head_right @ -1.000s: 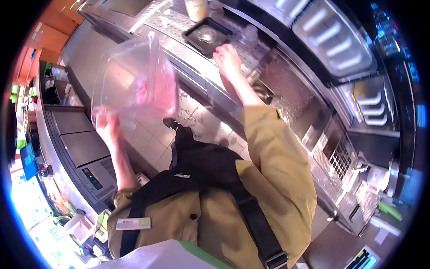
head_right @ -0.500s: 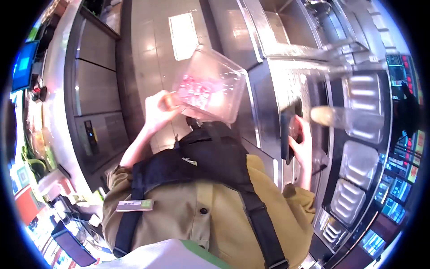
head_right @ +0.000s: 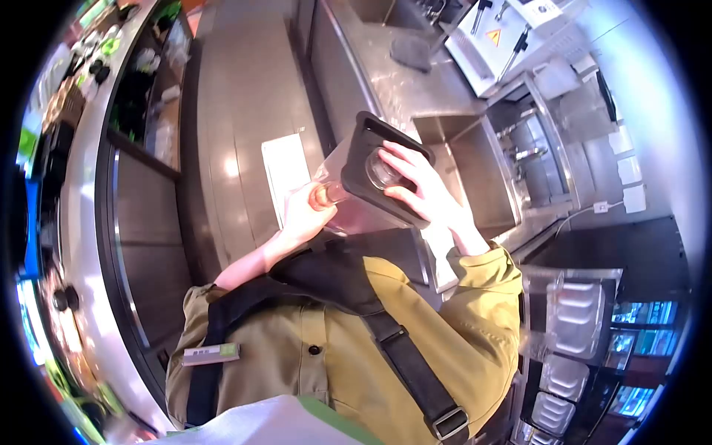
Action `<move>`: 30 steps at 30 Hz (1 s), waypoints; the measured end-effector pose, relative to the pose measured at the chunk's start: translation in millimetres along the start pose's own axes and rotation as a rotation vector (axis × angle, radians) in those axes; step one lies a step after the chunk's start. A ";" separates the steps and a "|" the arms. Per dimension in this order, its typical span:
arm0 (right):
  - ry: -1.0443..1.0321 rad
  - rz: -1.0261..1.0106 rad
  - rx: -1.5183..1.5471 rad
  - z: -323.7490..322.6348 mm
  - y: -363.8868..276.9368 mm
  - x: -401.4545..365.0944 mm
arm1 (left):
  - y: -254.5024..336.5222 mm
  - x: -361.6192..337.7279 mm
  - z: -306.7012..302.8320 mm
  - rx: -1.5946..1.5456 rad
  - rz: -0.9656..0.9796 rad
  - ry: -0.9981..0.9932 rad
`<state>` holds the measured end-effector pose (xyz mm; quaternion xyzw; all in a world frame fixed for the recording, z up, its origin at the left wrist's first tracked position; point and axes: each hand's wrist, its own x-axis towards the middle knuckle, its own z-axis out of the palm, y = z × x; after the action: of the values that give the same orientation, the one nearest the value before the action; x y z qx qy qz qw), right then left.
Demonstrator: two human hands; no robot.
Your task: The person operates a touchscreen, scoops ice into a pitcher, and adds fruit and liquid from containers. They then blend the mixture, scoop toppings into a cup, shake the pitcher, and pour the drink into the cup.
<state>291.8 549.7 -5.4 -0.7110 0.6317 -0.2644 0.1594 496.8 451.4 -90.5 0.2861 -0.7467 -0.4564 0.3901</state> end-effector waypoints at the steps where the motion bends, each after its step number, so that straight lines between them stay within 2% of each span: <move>1: 0.026 -0.025 -0.042 -7.1 12.7 32.2 | -9.6 32.6 -2.1 -0.019 -0.018 0.005; 3: 0.101 -0.021 0.082 -18.5 54.7 94.4 | -27.7 97.7 -7.0 -0.039 -0.019 0.038; 5: 0.270 -0.075 -0.314 -35.0 92.0 158.1 | -49.4 166.3 -6.8 -0.045 0.019 0.091; 6: 0.315 0.031 -0.476 -38.0 117.9 186.3 | -63.1 202.1 -3.4 -0.040 0.079 0.103; 7: 0.256 0.214 -0.531 -45.2 131.9 213.1 | -78.2 240.2 2.1 -0.032 0.140 0.110; 8: 0.248 0.277 -0.524 -53.8 155.9 242.8 | -93.7 277.0 7.7 -0.024 0.200 0.107; 9: 0.242 0.351 -0.511 -62.9 179.6 272.5 | -102.3 313.2 11.8 -0.074 0.145 0.062; 11: 0.285 0.466 -0.465 -87.2 214.7 321.1 | -125.3 385.2 31.9 -0.058 0.243 0.049; 13: 0.037 0.470 -0.795 -108.3 262.8 353.0 | -147.7 444.5 58.1 -0.180 0.260 0.027; 15: 0.402 0.966 -0.610 -107.0 289.7 392.7 | -165.8 496.4 78.7 -0.251 0.227 -0.055; 17: 0.445 1.086 -0.611 -115.8 316.7 412.4 | -179.2 534.1 97.3 -0.267 0.155 -0.161; 19: 0.051 0.954 -0.880 -122.5 334.2 416.7 | -195.7 554.3 119.1 -0.296 0.142 -0.206; 20: 0.271 1.027 -0.758 -119.9 345.5 421.0 | -204.2 559.9 128.1 -0.323 0.022 -0.320; 21: 0.493 1.088 -0.638 -114.9 347.6 429.6 | -232.9 559.3 154.2 -0.428 0.023 -0.341; 23: 0.450 1.069 -0.807 -111.3 349.9 439.2 | -225.6 563.1 142.5 -0.402 0.030 -0.404; 25: 0.482 1.018 -0.819 -105.8 353.2 433.6 | -223.7 565.5 133.8 -0.436 0.102 -0.590; 26: 0.501 0.967 -0.855 -105.8 353.3 431.9 | -242.2 559.4 142.8 -0.451 0.017 -0.754; 27: 0.495 0.965 -0.861 -107.7 354.8 432.4 | -241.2 571.1 130.5 -0.453 0.043 -0.966; 29: 0.638 0.899 -0.849 -114.8 344.0 435.4 | -235.7 624.1 102.9 -0.370 0.195 -1.464; 30: 0.856 0.836 -0.902 -119.5 331.6 431.3 | -248.9 657.8 104.5 -0.328 0.389 -1.622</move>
<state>-20.4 88.6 -19.4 -0.2429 0.9032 -0.1509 -0.3200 76.5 -120.5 -133.4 -0.3231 -0.7555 -0.5477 -0.1577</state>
